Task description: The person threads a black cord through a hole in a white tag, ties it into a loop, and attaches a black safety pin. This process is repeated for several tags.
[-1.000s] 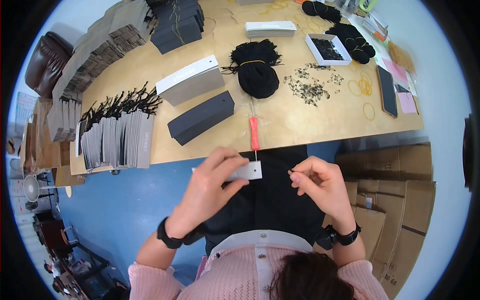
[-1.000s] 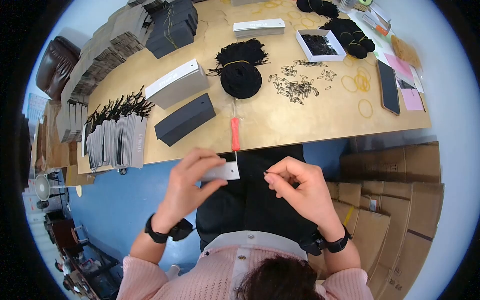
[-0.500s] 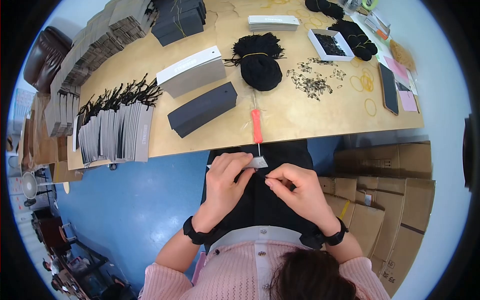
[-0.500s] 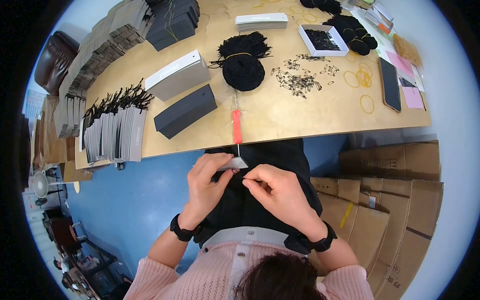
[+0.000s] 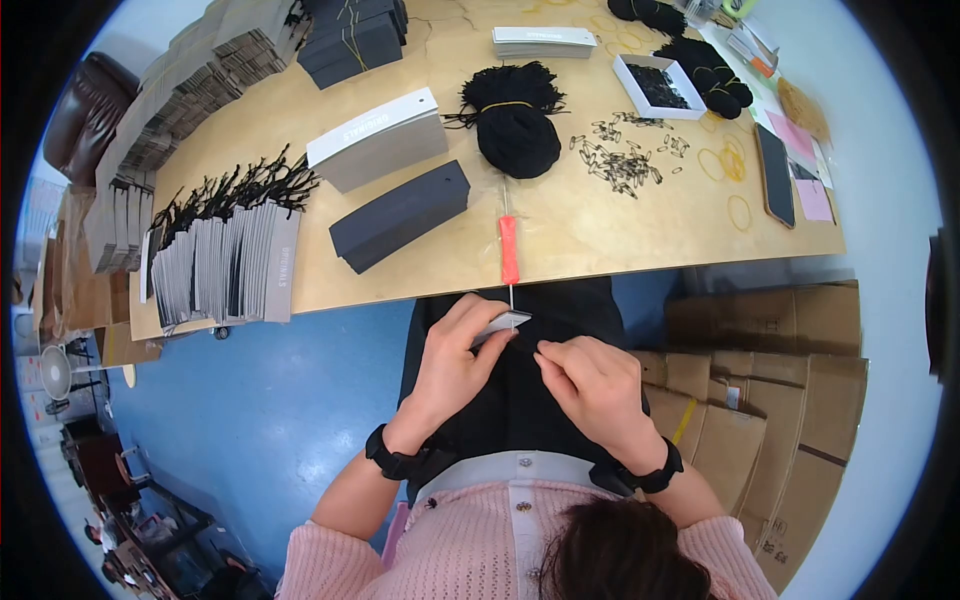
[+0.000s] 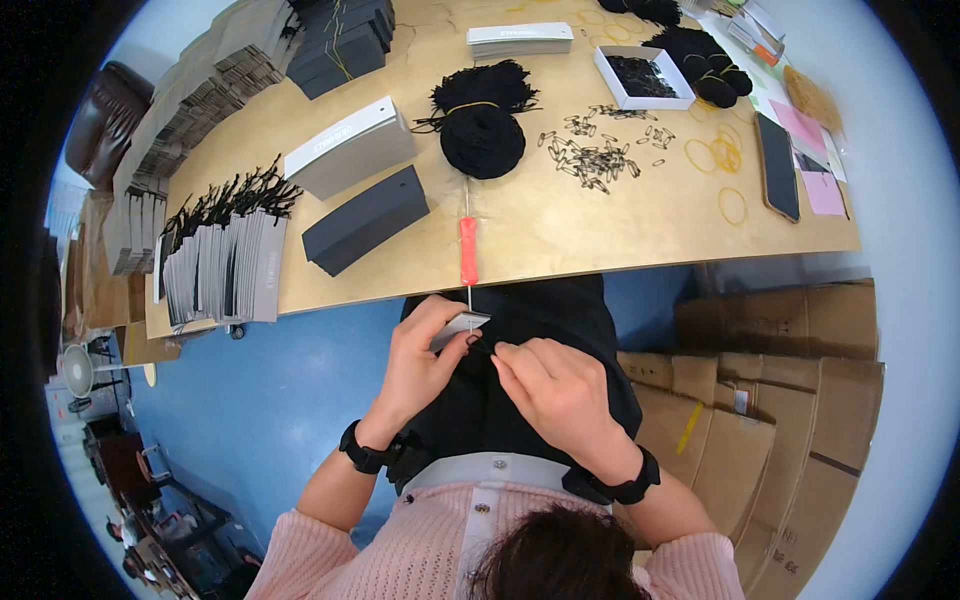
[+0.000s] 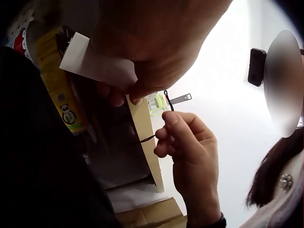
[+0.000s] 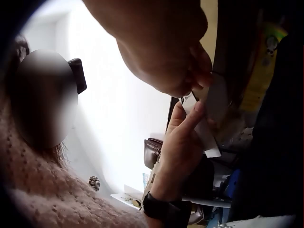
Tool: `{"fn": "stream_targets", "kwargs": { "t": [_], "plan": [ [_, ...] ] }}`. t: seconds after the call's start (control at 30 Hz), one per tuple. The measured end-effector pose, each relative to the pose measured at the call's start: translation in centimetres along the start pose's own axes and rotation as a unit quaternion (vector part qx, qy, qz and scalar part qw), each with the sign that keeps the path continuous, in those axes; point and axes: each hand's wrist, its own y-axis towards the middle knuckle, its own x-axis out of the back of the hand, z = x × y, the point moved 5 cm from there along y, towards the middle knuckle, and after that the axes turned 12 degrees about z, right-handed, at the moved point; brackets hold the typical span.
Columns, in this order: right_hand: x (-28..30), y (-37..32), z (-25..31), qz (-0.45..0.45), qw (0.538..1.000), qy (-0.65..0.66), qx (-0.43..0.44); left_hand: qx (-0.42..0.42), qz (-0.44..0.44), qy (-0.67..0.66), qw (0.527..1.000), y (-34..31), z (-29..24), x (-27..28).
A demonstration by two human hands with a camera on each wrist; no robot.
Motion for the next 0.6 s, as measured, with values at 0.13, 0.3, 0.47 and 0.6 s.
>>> {"fn": "stream_targets", "kwargs": {
  "t": [0.13, 0.3, 0.47, 0.6],
  "plan": [
    [-1.2, 0.6, -0.7, -0.013, 0.999, -0.031, 0.017, 0.008, 0.019, -0.045, 0.999, 0.1, -0.2, 0.0],
    [-1.3, -0.3, -1.1, -0.017, 0.999, -0.036, -0.015, 0.021, 0.05, -0.079, 0.995, -1.1, 0.3, 0.0],
    [-1.7, -1.1, -0.2, 0.061, 0.996, 0.035, -0.045, -0.091, 0.057, -0.049, 0.993, -2.5, -1.2, -0.3],
    [-0.5, 0.2, 1.0, 0.127, 0.969, 0.2, -0.075, -0.006, 0.062, -0.096, 0.993, -3.4, -1.9, 1.5]
  ]
}}
